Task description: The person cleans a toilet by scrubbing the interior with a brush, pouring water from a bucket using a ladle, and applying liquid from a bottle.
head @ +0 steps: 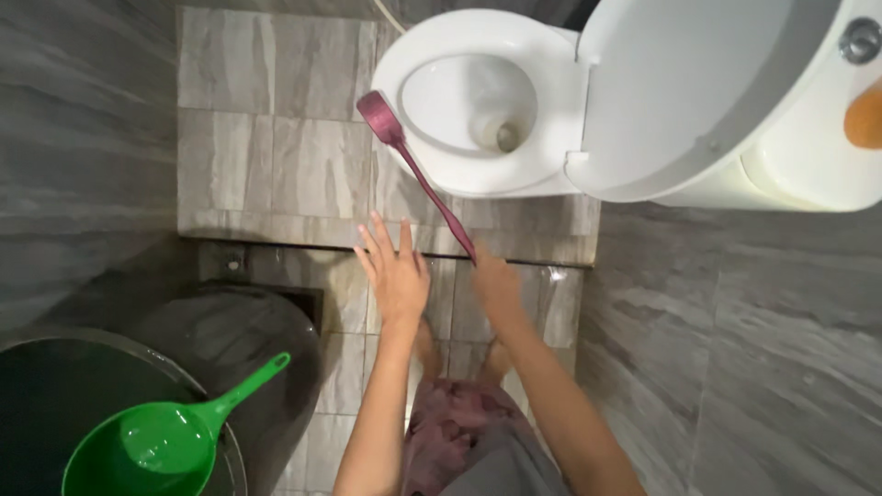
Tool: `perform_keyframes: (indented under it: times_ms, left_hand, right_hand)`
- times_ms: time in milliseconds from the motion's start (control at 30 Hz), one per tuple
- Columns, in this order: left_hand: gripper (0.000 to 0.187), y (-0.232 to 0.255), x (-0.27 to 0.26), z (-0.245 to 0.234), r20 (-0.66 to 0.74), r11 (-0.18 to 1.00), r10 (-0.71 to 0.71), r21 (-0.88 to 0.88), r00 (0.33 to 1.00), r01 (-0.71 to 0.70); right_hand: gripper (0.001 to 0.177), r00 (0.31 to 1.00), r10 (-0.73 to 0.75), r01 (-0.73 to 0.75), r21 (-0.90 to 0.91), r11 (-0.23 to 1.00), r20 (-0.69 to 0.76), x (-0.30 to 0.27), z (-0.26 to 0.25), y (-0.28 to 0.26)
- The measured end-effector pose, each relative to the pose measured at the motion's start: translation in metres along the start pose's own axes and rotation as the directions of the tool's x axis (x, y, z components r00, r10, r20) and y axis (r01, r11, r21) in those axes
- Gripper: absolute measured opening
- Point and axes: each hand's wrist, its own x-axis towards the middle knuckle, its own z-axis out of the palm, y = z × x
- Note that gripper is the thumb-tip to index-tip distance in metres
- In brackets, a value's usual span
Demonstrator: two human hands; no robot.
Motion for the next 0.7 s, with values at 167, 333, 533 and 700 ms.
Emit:
perform_keyframes:
  times_ms: [167,333,533,700]
  left_hand:
    - [0.067,0.015,-0.002,0.004,-0.046,0.999,-0.025,-0.047,0.999,0.023]
    - [0.067,0.018,-0.017,0.016,-0.051,0.998,-0.033,-0.046,0.998,0.031]
    - [0.067,0.034,-0.021,0.031,-0.041,0.998,-0.038,-0.046,0.998,0.036]
    - [0.070,0.044,-0.016,0.040,-0.017,0.997,-0.039,-0.070,0.999,0.038]
  right_hand:
    - [0.027,0.995,0.078,-0.078,-0.006,0.997,0.063,-0.068,-0.038,0.073]
    - [0.038,0.997,-0.042,0.048,0.094,0.994,-0.069,-0.045,-0.023,0.080]
    - [0.021,0.998,0.014,-0.008,0.107,0.994,-0.058,-0.005,0.001,0.068]
    - [0.050,0.976,0.189,-0.195,0.047,0.980,0.104,-0.053,-0.050,0.111]
